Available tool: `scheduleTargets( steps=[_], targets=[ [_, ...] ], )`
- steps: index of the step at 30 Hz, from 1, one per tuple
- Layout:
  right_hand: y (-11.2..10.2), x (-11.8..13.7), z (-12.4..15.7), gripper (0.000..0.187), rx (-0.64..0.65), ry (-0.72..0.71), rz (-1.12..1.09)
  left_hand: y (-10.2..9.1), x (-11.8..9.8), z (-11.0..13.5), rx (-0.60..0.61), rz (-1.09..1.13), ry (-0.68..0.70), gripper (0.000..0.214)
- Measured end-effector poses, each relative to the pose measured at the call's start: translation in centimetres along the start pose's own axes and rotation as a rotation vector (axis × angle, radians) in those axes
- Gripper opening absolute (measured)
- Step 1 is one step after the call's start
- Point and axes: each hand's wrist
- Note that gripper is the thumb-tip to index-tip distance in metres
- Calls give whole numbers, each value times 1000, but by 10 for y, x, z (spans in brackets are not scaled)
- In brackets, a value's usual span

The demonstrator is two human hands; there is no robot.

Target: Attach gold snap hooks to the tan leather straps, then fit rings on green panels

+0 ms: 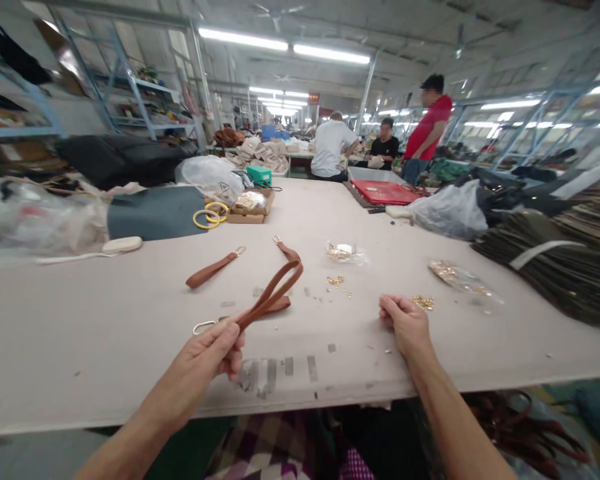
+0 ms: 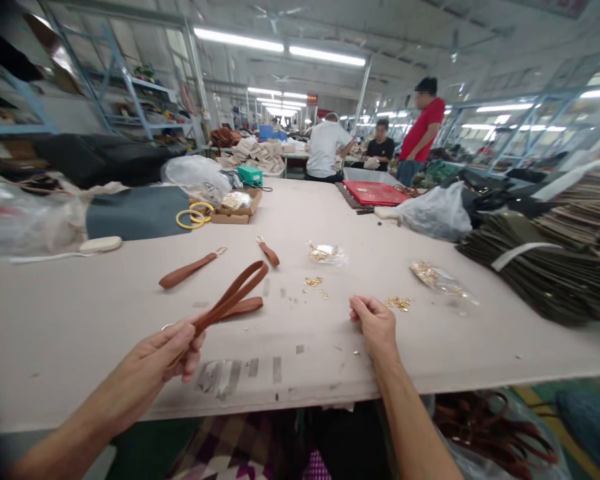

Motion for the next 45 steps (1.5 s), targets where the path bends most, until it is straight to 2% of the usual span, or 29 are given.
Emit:
scheduleTargets(
  steps=[4, 9, 12, 15, 18, 21, 25, 30, 34, 40, 45],
  targets=[
    [-2, 11, 26, 42, 76, 46, -94, 49, 9, 18, 64, 89, 0, 47],
    [-1, 29, 98, 23, 279, 109, -224, 99, 10, 27, 94, 154, 3, 44],
    [3, 32, 134, 17, 361, 176, -276, 121, 9, 29, 141, 287, -25, 46],
    [9, 29, 151, 15, 432, 241, -275, 133, 10, 32, 164, 298, -22, 39],
    [12, 28, 156, 17, 462, 272, -214, 137, 11, 37, 180, 248, 1, 27],
    [13, 28, 157, 19, 425, 280, -182, 139, 10, 40, 165, 200, 15, 20],
    [12, 30, 157, 20, 403, 292, -181, 139, 9, 42, 144, 123, 21, 19],
    [11, 33, 156, 20, 440, 315, -125, 138, 9, 44, 139, 30, 59, 18],
    [11, 35, 157, 18, 453, 256, -73, 135, 11, 47, 132, -47, 117, 18],
    [12, 32, 161, 17, 478, 223, -98, 128, 17, 47, 130, -320, 322, 22],
    [9, 15, 166, 21, 401, 220, -259, 125, 24, 42, 133, -380, 538, 23]
  ],
)
Point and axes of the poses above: each hand's wrist, its own z-axis away from the middle knuckle, its own y-axis out of the palm, x = y × z, and after that the axes turned 12 degrees about -z, right-handed
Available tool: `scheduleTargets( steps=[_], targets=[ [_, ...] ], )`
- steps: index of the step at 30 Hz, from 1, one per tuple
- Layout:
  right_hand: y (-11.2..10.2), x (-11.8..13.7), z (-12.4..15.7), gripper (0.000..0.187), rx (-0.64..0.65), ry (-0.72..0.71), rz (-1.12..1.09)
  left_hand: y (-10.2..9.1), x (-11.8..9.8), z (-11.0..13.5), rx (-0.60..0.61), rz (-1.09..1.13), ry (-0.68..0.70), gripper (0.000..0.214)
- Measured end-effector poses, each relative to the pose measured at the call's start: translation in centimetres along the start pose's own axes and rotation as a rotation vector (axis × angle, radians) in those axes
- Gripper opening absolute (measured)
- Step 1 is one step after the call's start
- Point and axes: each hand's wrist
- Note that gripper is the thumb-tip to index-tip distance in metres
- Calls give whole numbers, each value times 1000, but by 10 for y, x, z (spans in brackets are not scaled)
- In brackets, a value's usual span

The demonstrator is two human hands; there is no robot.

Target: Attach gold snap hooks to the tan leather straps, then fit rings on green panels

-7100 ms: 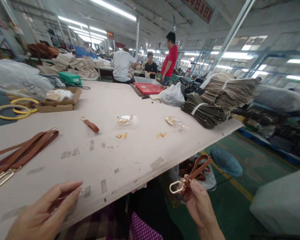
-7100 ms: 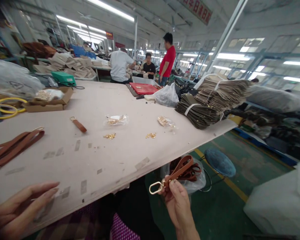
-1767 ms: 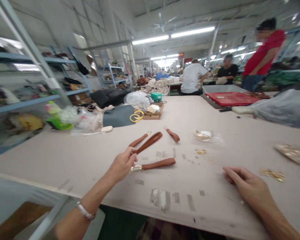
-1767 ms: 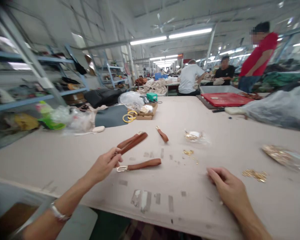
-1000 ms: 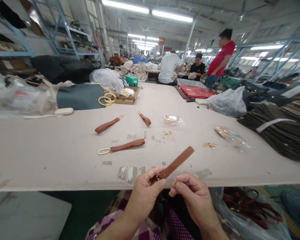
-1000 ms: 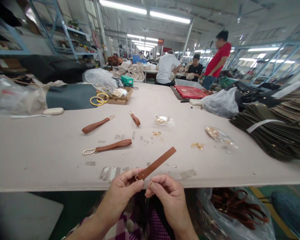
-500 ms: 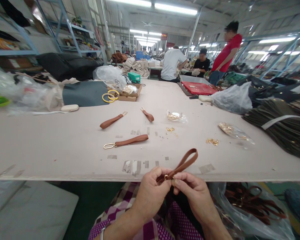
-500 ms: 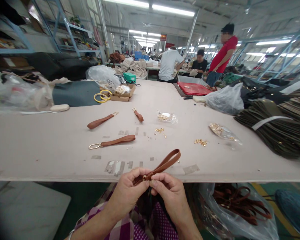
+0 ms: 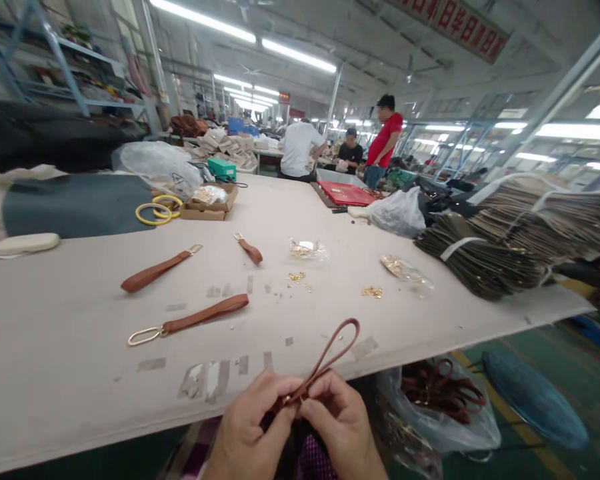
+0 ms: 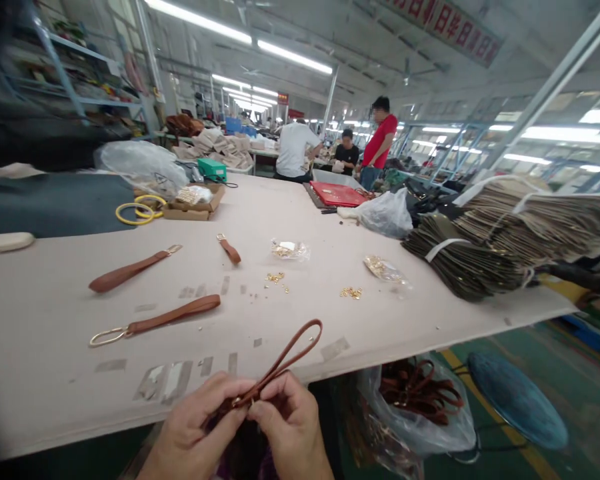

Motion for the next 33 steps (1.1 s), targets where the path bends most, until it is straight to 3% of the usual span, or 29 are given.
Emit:
scheduleTargets(
  steps=[5, 9, 13, 18, 20, 24, 29, 33],
  targets=[
    [0, -12, 1, 28, -31, -22, -129, 0, 5, -4, 46, -13, 147, 28],
    [4, -3, -3, 30, -59, -48, -37, 4, 0, -12, 21, 81, 44, 18],
    [-21, 31, -28, 20, -12, -70, 414, 8, -6, -26, 20, 278, -245, 20],
    [-104, 69, -91, 21, -222, -341, 1334, 4, 14, -34, 5, 345, -512, 51],
    [-132, 74, -115, 22, -226, -360, 1526, 0, 25, -34, 5, 331, -577, 64],
    [-155, 74, -143, 24, -160, -330, 1697, -5, 37, -32, -18, 319, -635, 72],
    [-154, 74, -159, 24, -101, -287, 1859, -7, 42, -31, -56, 317, -661, 67],
    [-155, 79, -168, 24, -49, -280, 1867, -5, 40, -30, -76, 369, -684, 66]
  ],
)
Point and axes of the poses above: each hand's wrist, its own z-axis away from the middle knuckle, its own y-axis out of the palm, x = y × z, and after that the axes turned 12 degrees about -z, right-handed
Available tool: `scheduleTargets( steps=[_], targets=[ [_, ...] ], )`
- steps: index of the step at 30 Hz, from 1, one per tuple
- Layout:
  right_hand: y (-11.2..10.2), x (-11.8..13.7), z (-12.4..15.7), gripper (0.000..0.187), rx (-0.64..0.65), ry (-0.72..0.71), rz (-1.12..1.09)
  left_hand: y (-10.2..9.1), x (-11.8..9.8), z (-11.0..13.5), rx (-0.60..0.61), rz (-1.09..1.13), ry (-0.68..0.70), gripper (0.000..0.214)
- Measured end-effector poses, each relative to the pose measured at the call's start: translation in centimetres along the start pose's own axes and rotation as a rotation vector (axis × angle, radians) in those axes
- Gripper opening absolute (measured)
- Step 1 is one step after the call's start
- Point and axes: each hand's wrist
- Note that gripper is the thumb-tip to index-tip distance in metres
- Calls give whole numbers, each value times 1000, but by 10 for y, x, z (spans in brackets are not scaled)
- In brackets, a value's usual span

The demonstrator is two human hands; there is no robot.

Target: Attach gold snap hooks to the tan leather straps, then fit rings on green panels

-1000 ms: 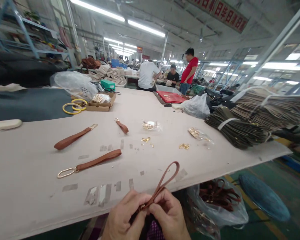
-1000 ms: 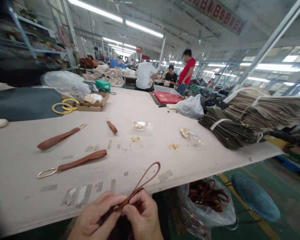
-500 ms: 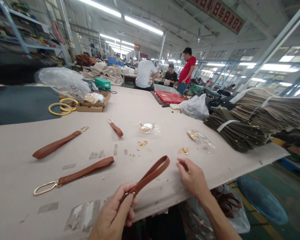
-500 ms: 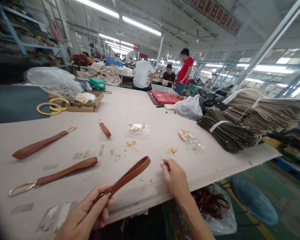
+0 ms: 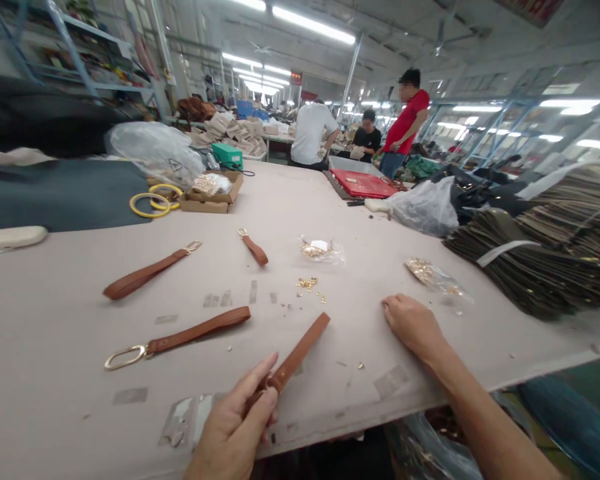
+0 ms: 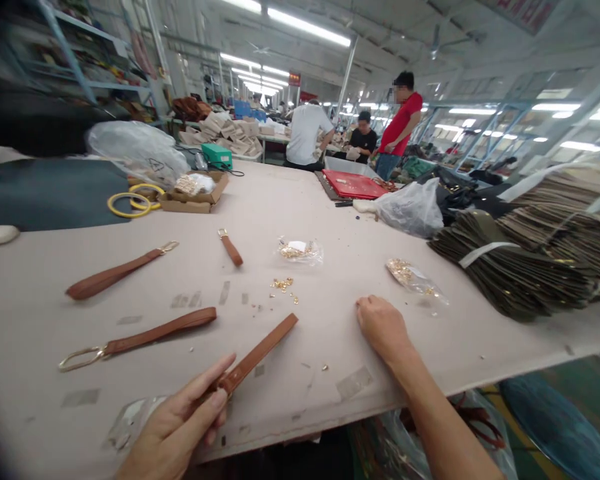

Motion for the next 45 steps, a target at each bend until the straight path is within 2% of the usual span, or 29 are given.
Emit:
scheduleTargets(
  steps=[3, 5, 8, 11, 13, 16, 22, 26, 30, 34, 36, 38, 40, 43, 45],
  targets=[
    [-3, 5, 1, 24, -27, -9, -80, 3, -7, 2, 33, 20, -2, 58],
    [-7, 23, 10, 24, -66, 35, -293, 5, -13, 3, 61, 8, 3, 46],
    [-16, 72, 36, 27, -61, 129, -803, 6, -21, 7, 74, -7, 26, 36],
    [-22, 130, 64, 25, 21, 99, -1141, 7, -23, 12, 55, -21, 74, 32],
    [-22, 160, 77, 22, 59, 40, -1216, 8, -22, 15, 51, -31, 114, 30],
    [-15, 181, 88, 17, 48, -32, -1221, 10, -19, 19, 47, -46, 179, 26],
    [-4, 184, 97, 12, 6, -90, -1230, 10, -16, 24, 17, -92, 276, 24],
    [-5, 187, 104, 11, -58, -68, -1225, 10, -18, 31, 3, -152, 322, 24],
    [-6, 193, 110, 12, -65, 70, -1343, 12, -19, 37, -26, -189, 391, 25],
    [-6, 200, 118, 22, -76, 327, -1618, 18, -20, 42, -25, -174, 437, 26],
    [-9, 201, 124, 25, -48, 400, -1740, 23, -20, 46, 2, -181, 488, 26],
    [-16, 200, 132, 28, -3, 384, -1782, 29, -18, 50, 9, -180, 514, 24],
    [-25, 197, 140, 30, 11, 336, -1747, 36, -13, 53, -1, -175, 483, 20],
    [-35, 191, 152, 32, -43, 330, -1686, 49, -7, 56, 10, -192, 431, 17],
    [-36, 184, 162, 29, -125, 375, -1673, 59, -4, 58, 31, -208, 478, 15]
  ],
)
Point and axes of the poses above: each hand's wrist, its own z-axis away from the middle knuckle, its own y-axis out of the palm, x = y × z, and after that the axes turned 12 degrees about -z, right-handed
